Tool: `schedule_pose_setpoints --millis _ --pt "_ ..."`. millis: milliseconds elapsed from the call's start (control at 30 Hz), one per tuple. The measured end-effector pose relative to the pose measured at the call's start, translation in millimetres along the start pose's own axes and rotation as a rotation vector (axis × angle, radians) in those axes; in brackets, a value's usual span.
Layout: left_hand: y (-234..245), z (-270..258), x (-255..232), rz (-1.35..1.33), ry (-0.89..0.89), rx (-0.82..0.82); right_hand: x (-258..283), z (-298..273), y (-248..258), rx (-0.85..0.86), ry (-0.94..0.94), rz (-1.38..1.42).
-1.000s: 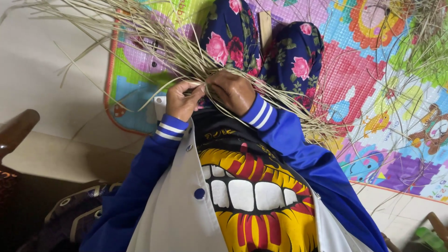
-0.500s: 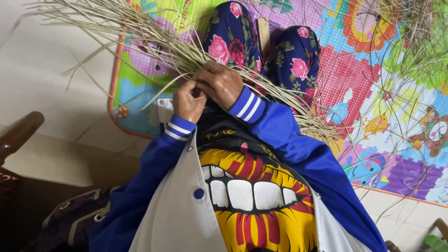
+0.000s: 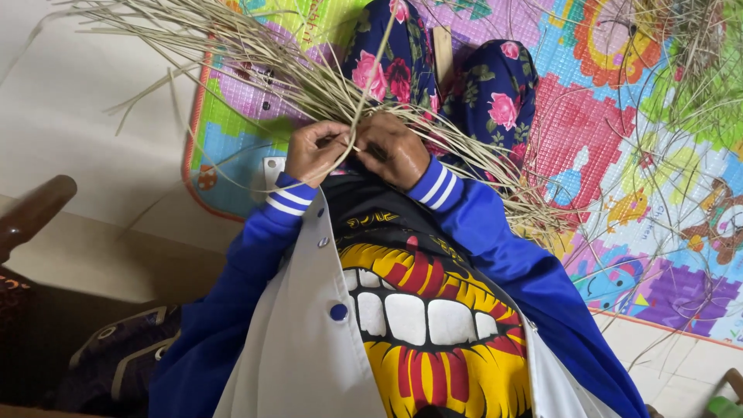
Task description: Weaving and braiding long straw fibers together by hand while sitting on a floor mat.
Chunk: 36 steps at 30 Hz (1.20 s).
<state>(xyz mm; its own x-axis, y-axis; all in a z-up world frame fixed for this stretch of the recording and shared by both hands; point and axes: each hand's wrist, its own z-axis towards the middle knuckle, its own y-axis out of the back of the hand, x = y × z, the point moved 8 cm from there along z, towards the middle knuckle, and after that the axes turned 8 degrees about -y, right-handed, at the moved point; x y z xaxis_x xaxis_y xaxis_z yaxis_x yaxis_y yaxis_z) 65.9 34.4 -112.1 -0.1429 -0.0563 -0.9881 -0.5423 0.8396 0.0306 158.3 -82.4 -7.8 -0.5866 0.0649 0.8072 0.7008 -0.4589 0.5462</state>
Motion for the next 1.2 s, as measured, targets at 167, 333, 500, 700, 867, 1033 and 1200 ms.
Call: schedule_pose_setpoints --millis 167,333,500,700,867,1033,1200 --pt "-4.9 3.5 -4.2 -0.079 -0.072 0.120 -1.5 2.1 7.3 -0.020 -0.013 0.067" --pt "-5.7 0.5 -5.7 -0.051 0.035 0.023 23.8 15.1 28.1 0.021 -0.081 0.318" --pt "-2.1 2.7 5.6 -0.004 0.021 0.020 21.5 7.5 36.8 0.032 -0.412 0.534" --pt "-5.2 2.0 -0.6 -0.071 0.051 0.033 -21.8 -16.2 3.8 0.129 -0.575 -0.060" --pt "-6.5 3.0 4.3 -0.078 0.056 0.050 -29.7 -13.6 -1.2 0.102 -0.628 -0.159" --pt "-8.6 3.4 24.7 -0.082 0.078 0.039 -61.9 -34.5 -9.2 0.024 -0.753 0.036" --pt "-7.5 3.1 26.8 -0.009 0.087 0.020 -58.9 -19.5 -8.7 0.041 -0.756 -0.074"
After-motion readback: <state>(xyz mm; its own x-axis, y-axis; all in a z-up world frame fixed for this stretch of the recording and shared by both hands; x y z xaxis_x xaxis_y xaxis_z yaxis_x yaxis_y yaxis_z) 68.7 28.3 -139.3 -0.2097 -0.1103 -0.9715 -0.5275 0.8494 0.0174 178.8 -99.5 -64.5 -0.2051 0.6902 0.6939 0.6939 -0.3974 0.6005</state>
